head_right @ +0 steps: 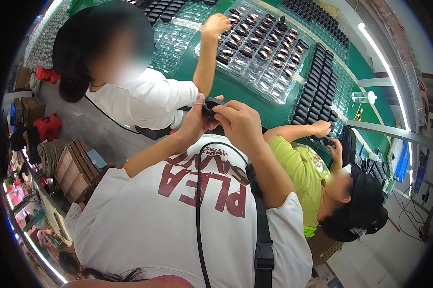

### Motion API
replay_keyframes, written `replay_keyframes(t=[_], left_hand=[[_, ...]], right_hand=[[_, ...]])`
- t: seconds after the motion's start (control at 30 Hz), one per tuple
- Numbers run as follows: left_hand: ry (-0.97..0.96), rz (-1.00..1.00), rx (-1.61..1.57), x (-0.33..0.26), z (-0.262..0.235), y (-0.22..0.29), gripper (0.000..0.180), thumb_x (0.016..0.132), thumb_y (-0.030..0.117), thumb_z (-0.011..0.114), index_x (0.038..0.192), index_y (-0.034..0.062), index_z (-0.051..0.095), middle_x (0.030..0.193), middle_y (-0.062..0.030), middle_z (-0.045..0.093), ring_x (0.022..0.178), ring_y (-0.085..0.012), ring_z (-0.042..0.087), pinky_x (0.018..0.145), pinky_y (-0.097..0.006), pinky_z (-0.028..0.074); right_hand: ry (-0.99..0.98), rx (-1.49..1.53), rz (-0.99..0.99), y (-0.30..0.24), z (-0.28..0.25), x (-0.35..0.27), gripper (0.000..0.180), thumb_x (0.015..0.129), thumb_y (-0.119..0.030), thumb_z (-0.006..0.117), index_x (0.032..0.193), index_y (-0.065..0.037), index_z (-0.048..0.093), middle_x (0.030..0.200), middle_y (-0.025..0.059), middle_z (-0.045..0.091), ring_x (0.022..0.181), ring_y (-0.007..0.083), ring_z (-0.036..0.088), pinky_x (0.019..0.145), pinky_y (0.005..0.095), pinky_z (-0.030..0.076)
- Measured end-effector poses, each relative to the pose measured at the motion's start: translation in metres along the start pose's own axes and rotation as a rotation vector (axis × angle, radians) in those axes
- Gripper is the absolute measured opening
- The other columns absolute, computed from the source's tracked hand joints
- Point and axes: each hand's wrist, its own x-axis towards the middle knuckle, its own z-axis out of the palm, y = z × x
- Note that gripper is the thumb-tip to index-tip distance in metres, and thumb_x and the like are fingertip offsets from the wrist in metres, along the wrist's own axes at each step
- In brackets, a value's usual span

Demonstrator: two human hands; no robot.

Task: The recorder is assembling small electronic components, possibly earbud cases, at a factory workbench.

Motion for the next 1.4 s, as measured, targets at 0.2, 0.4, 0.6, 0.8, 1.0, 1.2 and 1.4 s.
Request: replay_keyframes(t=[0.2,0.4,0.6,0.8,1.0,1.2,1.4], left_hand=[[0.043,0.025,0.06,-0.001,0.004,-0.001,0.067,0.095,0.058,0.025,0.125,0.0027,0.049,0.079,-0.0013,0.055,0.061,-0.0093,0.043,0.056,-0.023,0.038],[0.04,0.046,-0.076,0.003,0.006,0.004,0.063,0.096,0.056,0.025,0.116,0.0036,0.053,0.074,-0.0013,0.054,0.054,-0.0086,0.044,0.049,-0.021,0.036],[0.1,0.057,-0.035,0.006,-0.003,-0.01,0.066,0.096,0.057,0.024,0.119,0.0006,0.052,0.085,-0.0049,0.06,0.071,-0.0119,0.055,0.058,-0.026,0.043],[0.113,-0.002,-0.121,-0.004,0.012,0.004,0.068,0.091,0.065,0.022,0.091,0.0064,0.054,0.071,-0.0014,0.055,0.058,-0.0103,0.052,0.051,-0.021,0.043],[-0.135,-0.094,0.507,-0.003,-0.001,0.024,0.082,0.083,0.076,0.024,0.081,0.0013,0.057,0.064,-0.0048,0.055,0.05,-0.0125,0.052,0.048,-0.024,0.044],[-0.086,0.008,0.591,-0.006,-0.01,0.022,0.034,0.092,0.032,0.057,0.083,-0.0006,0.059,0.069,-0.0044,0.058,0.057,-0.0077,0.055,0.051,-0.02,0.045],[-0.11,0.091,0.373,-0.012,-0.022,0.018,0.025,0.091,0.02,0.059,0.102,-0.0022,0.055,0.081,-0.0054,0.06,0.067,-0.0095,0.059,0.062,-0.023,0.052]], right_hand=[[0.03,0.036,-0.014,0.003,0.004,-0.001,0.016,0.075,0.001,0.065,0.09,-0.002,0.068,0.08,0.0095,0.064,0.065,0.0227,0.062,0.059,0.0307,0.049],[0.112,-0.05,-0.142,0.0,0.007,0.001,0.019,0.075,0.001,0.066,0.093,-0.002,0.067,0.084,0.0098,0.064,0.07,0.0252,0.063,0.062,0.0314,0.05],[0.002,-0.014,-0.136,-0.013,0.005,-0.002,0.021,0.074,-0.001,0.067,0.095,-0.002,0.067,0.088,0.0113,0.064,0.073,0.0268,0.063,0.065,0.0324,0.05],[0.179,-0.158,-0.198,-0.003,0.021,-0.011,0.022,0.074,-0.002,0.068,0.096,-0.001,0.067,0.087,0.0118,0.064,0.074,0.0268,0.063,0.066,0.0322,0.051],[0.216,-0.03,-0.041,0.006,0.006,-0.015,0.019,0.069,-0.001,0.068,0.087,-0.004,0.069,0.081,0.0107,0.064,0.072,0.0272,0.062,0.064,0.0344,0.05],[0.123,-0.217,-0.068,-0.002,0.013,-0.021,0.016,0.069,0.0,0.07,0.077,-0.004,0.057,0.086,0.0118,0.064,0.072,0.0275,0.062,0.066,0.0349,0.05],[0.378,-0.02,0.107,-0.008,-0.008,-0.015,0.025,0.076,-0.008,0.071,0.098,-0.002,0.061,0.106,0.0108,0.061,0.091,0.0255,0.061,0.077,0.0314,0.05]])
